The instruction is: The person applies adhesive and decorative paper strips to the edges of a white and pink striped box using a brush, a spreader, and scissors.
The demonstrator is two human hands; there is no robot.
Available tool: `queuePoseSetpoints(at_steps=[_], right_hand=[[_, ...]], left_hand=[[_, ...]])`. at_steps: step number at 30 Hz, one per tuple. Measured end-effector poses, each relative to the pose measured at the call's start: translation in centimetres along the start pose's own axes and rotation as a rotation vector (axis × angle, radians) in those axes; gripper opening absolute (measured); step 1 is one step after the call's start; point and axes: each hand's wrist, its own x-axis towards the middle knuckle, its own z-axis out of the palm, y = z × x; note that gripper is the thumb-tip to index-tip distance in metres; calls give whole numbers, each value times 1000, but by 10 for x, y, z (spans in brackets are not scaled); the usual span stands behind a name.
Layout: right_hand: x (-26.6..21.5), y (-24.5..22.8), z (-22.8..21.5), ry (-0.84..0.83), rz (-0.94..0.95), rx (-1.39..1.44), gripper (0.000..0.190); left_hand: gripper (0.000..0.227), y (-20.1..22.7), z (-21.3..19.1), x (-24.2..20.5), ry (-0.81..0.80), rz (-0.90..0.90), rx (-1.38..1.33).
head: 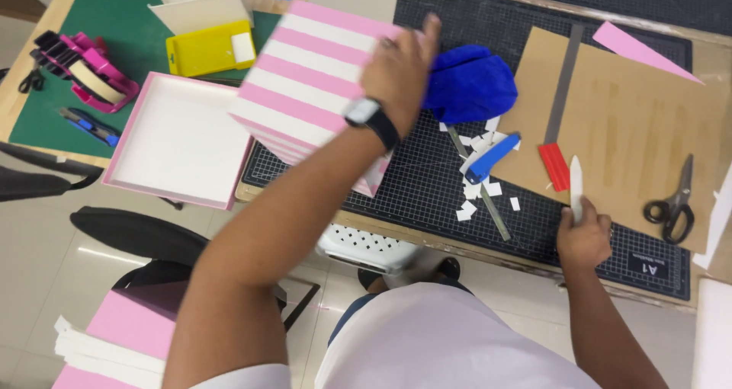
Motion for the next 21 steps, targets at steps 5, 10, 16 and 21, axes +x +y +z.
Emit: queuePoseSetpoints(at_steps=[5, 10, 16, 21], right_hand=[[1, -1, -3, 199, -142, -18, 50], [18, -5, -23, 400, -322, 161, 40], [25, 4, -29, 281, -198, 163, 40], [10, -2, -34, 231, -182, 214, 31]], left_hand=[[32, -163, 81, 42, 284, -192, -207], [58, -292, 47, -49, 323, -143, -778], [109, -234, 87, -177, 79, -911, -1350], [96, -181, 45, -188, 225, -871, -1397]])
